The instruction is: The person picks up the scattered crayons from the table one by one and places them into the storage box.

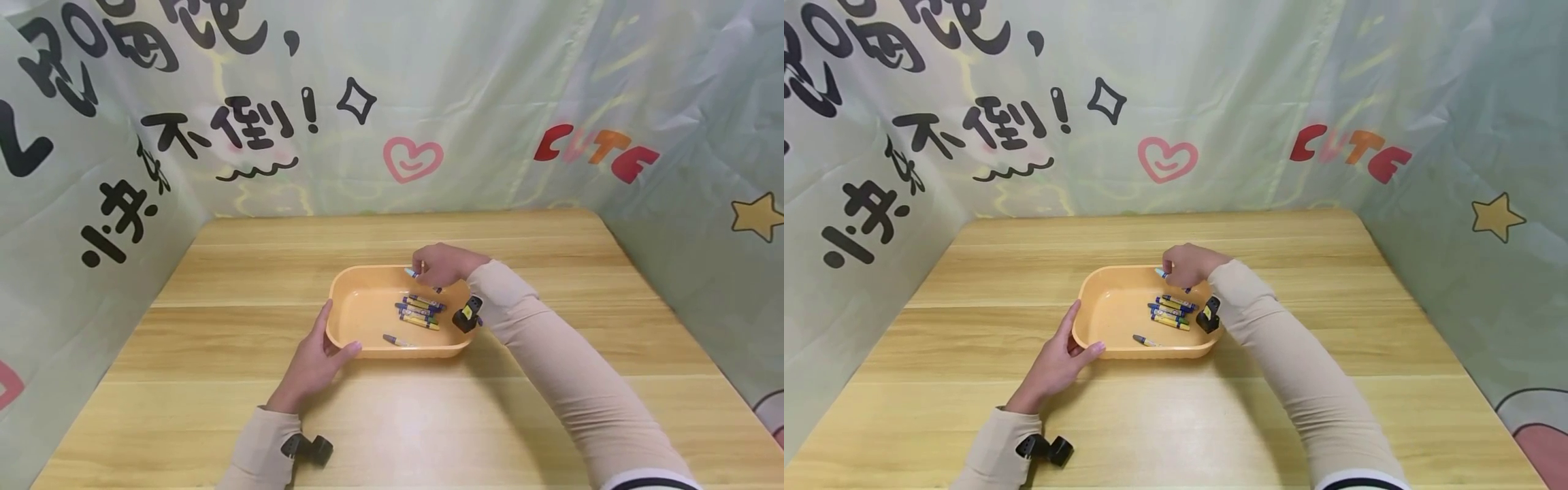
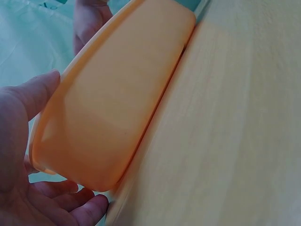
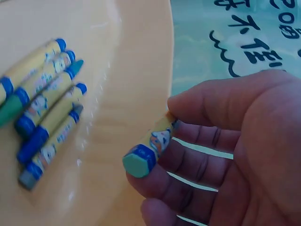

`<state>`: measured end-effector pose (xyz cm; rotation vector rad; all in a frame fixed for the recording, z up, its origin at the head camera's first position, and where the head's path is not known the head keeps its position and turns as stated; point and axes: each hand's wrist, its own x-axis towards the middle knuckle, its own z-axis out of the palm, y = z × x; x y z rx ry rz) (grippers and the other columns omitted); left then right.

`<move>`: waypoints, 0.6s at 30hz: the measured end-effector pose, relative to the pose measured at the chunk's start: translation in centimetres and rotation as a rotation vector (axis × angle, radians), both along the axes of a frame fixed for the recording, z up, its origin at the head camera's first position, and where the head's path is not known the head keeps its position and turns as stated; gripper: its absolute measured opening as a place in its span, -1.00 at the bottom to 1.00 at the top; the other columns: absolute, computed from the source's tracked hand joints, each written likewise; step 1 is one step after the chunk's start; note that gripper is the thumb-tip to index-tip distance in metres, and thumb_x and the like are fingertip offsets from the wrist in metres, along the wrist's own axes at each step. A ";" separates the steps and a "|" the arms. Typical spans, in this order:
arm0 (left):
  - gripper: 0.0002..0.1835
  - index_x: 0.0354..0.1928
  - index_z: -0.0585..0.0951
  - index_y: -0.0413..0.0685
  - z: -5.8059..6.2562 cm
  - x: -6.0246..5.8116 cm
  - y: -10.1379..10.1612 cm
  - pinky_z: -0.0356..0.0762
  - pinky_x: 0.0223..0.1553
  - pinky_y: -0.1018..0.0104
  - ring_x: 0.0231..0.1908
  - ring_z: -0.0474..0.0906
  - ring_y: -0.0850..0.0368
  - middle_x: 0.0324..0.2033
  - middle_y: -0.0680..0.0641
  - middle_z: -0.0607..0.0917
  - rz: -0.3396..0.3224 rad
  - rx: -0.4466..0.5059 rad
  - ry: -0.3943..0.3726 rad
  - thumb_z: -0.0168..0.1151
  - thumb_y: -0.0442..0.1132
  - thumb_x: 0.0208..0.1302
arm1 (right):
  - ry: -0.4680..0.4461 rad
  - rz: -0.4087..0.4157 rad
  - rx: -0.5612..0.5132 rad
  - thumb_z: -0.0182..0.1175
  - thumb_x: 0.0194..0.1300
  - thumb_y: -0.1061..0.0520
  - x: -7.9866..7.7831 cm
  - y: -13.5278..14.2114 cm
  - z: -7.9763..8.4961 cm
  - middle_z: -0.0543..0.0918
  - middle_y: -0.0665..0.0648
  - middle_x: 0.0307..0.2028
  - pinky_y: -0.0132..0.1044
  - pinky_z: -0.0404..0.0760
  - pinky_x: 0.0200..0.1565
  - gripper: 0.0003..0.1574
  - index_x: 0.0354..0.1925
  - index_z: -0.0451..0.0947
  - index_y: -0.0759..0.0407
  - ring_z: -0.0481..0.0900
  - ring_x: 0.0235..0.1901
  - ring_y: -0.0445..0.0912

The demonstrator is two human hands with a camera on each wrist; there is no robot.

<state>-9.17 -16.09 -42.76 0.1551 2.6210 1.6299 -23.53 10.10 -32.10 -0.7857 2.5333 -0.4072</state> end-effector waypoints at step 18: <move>0.08 0.54 -0.14 -0.01 0.1 0.0 0.0 0.37 0.24 0.09 0.28 0.34 -0.15 0.40 -0.32 0.20 -0.018 0.018 -0.001 0.38 0.00 0.20 | -0.183 0.080 0.075 0.24 0.25 0.20 1.1 -3.3 -2.5 0.54 0.00 -0.55 -0.45 0.40 -0.53 -0.89 -0.35 0.46 0.10 0.45 -0.61 -0.22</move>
